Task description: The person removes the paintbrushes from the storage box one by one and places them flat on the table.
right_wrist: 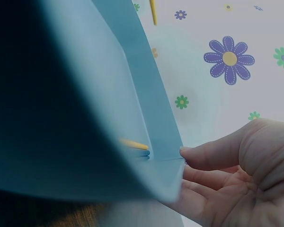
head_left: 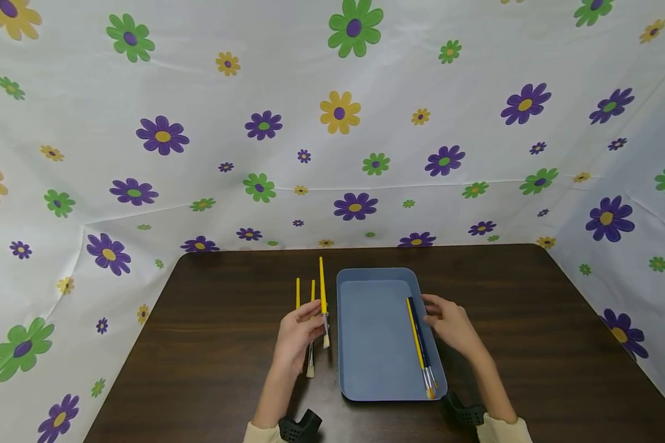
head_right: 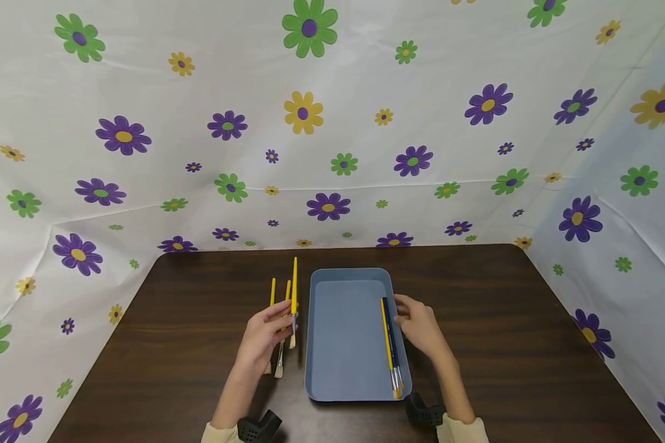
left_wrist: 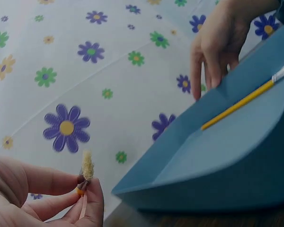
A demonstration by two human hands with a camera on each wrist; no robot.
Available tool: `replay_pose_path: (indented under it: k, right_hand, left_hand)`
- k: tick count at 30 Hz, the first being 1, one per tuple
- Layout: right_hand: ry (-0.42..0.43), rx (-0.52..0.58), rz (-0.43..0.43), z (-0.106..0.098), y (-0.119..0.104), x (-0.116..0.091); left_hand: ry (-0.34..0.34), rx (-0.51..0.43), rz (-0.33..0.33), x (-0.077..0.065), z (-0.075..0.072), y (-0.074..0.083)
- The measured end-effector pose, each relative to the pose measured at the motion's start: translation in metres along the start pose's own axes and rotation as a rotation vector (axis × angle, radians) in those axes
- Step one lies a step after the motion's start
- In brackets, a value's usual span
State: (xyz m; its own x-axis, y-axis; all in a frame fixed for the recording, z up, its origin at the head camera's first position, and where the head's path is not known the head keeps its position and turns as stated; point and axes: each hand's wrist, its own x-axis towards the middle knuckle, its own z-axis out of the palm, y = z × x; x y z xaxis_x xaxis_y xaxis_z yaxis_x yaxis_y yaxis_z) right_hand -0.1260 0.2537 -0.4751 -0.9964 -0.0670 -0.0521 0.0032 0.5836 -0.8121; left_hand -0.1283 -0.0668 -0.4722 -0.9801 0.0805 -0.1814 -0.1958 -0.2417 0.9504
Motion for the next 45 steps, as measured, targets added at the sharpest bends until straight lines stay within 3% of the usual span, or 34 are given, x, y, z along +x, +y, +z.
replay_pose_path:
  k: [16, 27, 39, 45]
  right_hand:
    - [-0.011, 0.015, 0.010, 0.000, 0.000, 0.000]
    - [-0.008, 0.014, -0.005, 0.000, 0.000, 0.000]
    - [-0.011, 0.011, -0.003, -0.001, 0.000, 0.001]
    - [-0.007, 0.008, 0.008, -0.001, 0.001, 0.001]
  left_hand:
    - [0.172, 0.140, -0.030, 0.002, -0.048, 0.000]
    - [0.192, 0.188, -0.041, 0.004, -0.056, -0.008]
    - [0.255, 0.420, 0.088, 0.001, -0.059, -0.015]
    - [0.278, 0.539, 0.092, 0.002, -0.059, -0.012]
